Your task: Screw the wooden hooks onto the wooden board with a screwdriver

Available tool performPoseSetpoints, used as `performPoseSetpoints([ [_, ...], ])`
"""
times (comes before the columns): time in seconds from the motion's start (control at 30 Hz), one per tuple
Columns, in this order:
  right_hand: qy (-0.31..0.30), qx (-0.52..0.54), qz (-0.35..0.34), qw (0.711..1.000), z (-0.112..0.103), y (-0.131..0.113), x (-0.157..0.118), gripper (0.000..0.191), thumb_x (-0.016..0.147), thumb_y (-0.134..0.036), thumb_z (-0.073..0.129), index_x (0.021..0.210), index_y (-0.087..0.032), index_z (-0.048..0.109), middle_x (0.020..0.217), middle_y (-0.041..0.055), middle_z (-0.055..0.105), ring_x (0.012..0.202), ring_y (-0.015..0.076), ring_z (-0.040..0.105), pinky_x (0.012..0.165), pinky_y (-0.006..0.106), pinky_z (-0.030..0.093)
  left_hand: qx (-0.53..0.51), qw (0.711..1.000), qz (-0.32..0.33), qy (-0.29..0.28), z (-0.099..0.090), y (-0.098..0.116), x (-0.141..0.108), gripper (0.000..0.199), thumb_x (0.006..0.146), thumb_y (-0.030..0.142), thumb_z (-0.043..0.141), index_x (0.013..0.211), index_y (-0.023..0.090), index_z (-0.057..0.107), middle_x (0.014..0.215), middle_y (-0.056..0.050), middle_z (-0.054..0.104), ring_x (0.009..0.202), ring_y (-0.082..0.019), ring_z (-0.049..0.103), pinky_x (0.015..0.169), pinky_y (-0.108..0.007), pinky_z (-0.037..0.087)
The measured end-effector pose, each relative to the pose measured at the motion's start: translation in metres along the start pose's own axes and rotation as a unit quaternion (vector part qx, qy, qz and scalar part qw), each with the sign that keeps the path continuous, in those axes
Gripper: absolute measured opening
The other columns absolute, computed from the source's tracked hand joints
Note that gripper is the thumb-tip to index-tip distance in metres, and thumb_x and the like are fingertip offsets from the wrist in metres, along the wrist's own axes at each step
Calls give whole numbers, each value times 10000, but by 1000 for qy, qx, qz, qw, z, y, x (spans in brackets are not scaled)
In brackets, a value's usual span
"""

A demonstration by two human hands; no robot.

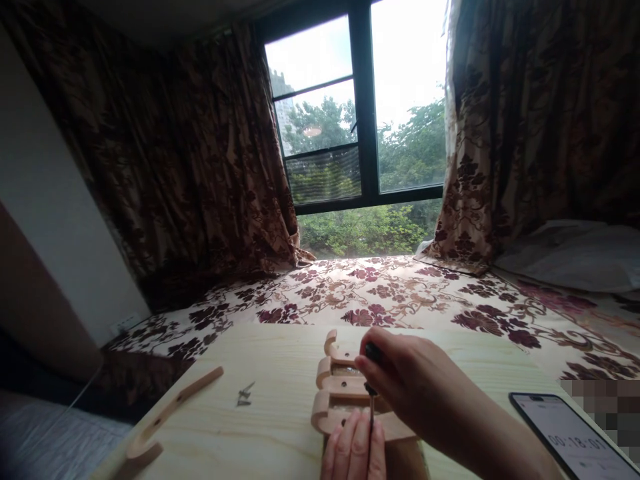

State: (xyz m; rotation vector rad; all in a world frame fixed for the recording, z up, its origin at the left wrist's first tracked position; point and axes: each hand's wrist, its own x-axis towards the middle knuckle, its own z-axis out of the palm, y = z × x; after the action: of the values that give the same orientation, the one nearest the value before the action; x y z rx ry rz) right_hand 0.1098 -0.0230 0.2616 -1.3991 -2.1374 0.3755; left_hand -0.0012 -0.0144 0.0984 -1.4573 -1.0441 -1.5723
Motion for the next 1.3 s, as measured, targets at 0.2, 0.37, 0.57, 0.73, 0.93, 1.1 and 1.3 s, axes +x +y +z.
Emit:
performPoseSetpoints([
  [0.2, 13, 1, -11, 1000, -2, 0, -3, 265, 965, -402, 378, 797, -218, 468, 672, -9, 537, 594, 138, 444, 567, 263, 343, -9, 999, -37, -19, -1, 6, 2, 336, 932, 72, 328, 846, 222, 617, 796, 27, 734, 765, -138, 691, 806, -328, 459],
  [0.37, 18, 4, -23, 1000, 0, 3, 0, 179, 956, -333, 410, 846, -215, 486, 704, -14, 563, 594, 128, 458, 563, 258, 340, -17, 999, -36, -25, -2, 8, -1, 362, 921, 51, 315, 869, 216, 633, 825, 19, 739, 805, -137, 695, 841, -322, 461],
  [0.57, 28, -2, -21, 999, 0, 10, 0, 197, 957, -345, 442, 817, -212, 480, 681, -13, 562, 589, 131, 468, 559, 262, 348, -29, 998, -26, -56, -9, 2, -2, 374, 883, 25, 317, 920, 208, 642, 883, 5, 737, 877, -151, 677, 876, -339, 452],
  [0.73, 49, -1, -27, 998, -1, 12, 0, 195, 949, -355, 476, 822, -209, 503, 676, -11, 566, 581, 128, 462, 540, 255, 342, -56, 984, 38, -163, -23, -8, -2, 376, 903, 129, 305, 1069, 175, 640, 1059, -29, 716, 1043, -182, 629, 935, -351, 430],
  [0.93, 58, -6, -39, 998, 2, 10, 2, 201, 961, -348, 464, 813, -214, 474, 659, -21, 549, 556, 122, 443, 520, 255, 318, -58, 988, 14, -145, -20, -4, -3, 359, 887, 100, 337, 1031, 189, 654, 1052, -32, 720, 1061, -188, 631, 969, -362, 426],
  [1.1, 29, -16, -34, 999, 4, 4, 5, 186, 972, -305, 411, 808, -218, 425, 703, -8, 552, 588, 134, 449, 555, 262, 337, -65, 996, -66, -15, 0, 3, -10, 353, 889, 51, 373, 847, 245, 664, 855, 0, 740, 915, -146, 676, 942, -314, 441],
  [1.3, 34, -21, -27, 999, 3, 1, 8, 173, 966, -293, 403, 809, -219, 409, 707, 3, 557, 599, 148, 468, 570, 271, 344, -67, 995, -71, -7, 1, 3, -12, 315, 868, 50, 423, 826, 248, 665, 841, 0, 737, 851, -155, 699, 954, -307, 438],
])
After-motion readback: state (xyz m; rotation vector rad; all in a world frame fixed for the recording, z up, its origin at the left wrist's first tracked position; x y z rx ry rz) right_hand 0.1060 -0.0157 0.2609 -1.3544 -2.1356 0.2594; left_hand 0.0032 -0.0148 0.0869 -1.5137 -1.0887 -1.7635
